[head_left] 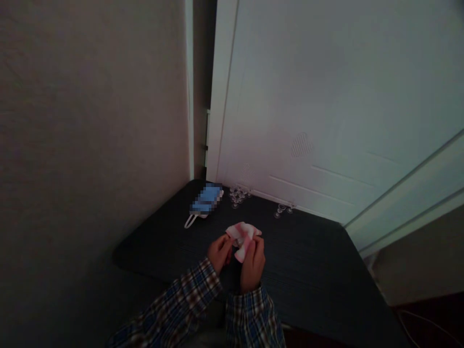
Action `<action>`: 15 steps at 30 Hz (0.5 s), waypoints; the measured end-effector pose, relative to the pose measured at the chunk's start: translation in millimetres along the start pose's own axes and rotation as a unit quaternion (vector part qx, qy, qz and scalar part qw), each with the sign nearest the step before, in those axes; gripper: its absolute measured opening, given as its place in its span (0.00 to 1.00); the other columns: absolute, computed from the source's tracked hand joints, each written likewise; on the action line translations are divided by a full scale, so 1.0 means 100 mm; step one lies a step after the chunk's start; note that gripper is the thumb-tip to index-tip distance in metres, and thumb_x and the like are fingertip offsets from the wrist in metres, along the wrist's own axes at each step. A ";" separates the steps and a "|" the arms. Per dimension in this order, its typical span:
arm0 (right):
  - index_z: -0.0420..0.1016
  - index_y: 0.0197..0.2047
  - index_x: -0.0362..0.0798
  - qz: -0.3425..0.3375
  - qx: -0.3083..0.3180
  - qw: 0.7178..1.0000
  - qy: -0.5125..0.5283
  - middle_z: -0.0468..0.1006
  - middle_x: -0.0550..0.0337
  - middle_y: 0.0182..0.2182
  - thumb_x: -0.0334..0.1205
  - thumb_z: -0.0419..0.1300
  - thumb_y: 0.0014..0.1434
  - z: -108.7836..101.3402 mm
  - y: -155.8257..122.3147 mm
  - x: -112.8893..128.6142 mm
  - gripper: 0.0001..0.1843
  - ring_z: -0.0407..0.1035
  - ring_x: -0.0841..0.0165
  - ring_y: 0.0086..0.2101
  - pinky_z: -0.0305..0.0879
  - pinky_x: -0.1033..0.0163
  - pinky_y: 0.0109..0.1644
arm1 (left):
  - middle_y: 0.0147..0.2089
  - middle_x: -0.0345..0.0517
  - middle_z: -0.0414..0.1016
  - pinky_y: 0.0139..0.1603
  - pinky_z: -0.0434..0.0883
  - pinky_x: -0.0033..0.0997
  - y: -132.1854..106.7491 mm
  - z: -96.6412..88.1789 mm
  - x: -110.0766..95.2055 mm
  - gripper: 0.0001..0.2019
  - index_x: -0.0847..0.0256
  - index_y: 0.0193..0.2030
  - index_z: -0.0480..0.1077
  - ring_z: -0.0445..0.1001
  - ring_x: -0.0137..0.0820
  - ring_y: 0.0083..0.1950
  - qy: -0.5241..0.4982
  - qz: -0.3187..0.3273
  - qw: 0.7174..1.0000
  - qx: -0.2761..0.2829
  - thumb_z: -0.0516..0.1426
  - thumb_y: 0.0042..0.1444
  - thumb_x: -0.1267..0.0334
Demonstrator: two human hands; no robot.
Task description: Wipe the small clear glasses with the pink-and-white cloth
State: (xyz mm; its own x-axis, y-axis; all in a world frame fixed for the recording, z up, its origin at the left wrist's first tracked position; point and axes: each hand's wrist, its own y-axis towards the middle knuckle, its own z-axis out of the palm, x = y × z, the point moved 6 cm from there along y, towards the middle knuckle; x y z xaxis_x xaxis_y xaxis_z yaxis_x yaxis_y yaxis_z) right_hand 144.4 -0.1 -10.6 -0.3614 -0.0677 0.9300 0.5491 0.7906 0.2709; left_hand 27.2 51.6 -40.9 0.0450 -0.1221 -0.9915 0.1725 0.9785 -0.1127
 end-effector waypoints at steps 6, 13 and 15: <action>0.68 0.43 0.45 -0.054 0.057 0.997 -0.022 0.73 0.53 0.40 0.48 0.45 0.65 0.12 0.00 0.05 0.18 0.66 0.68 0.40 0.60 0.64 0.45 | 0.13 0.32 0.57 0.13 0.53 0.20 -0.02 -0.09 -0.06 0.20 0.59 0.22 0.56 0.55 0.21 0.13 -0.041 0.003 0.998 -0.041 0.53 0.47 0.44; 0.70 0.36 0.44 -0.071 0.106 0.992 -0.022 0.72 0.59 0.31 0.49 0.48 0.63 0.17 0.01 0.03 0.18 0.63 0.71 0.32 0.59 0.67 0.38 | 0.13 0.33 0.57 0.13 0.52 0.20 -0.03 -0.12 0.00 0.21 0.60 0.21 0.58 0.55 0.21 0.13 -0.056 0.015 0.997 -0.054 0.55 0.46 0.43; 0.69 0.33 0.44 -0.049 0.090 0.995 0.016 0.70 0.62 0.28 0.50 0.49 0.62 0.12 0.02 0.02 0.18 0.62 0.73 0.30 0.58 0.68 0.36 | 0.14 0.33 0.59 0.14 0.53 0.21 -0.05 -0.07 -0.01 0.20 0.61 0.24 0.61 0.57 0.21 0.14 -0.040 0.016 0.999 -0.005 0.56 0.47 0.43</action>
State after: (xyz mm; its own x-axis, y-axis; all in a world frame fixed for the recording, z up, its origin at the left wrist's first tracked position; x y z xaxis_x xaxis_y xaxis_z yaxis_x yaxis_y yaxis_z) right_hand 136.0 8.9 -11.6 -0.3812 -0.1658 0.9095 0.3682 0.8752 0.3139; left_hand 19.3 48.2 -40.1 0.1293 -0.1024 -0.9863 0.1601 0.9838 -0.0812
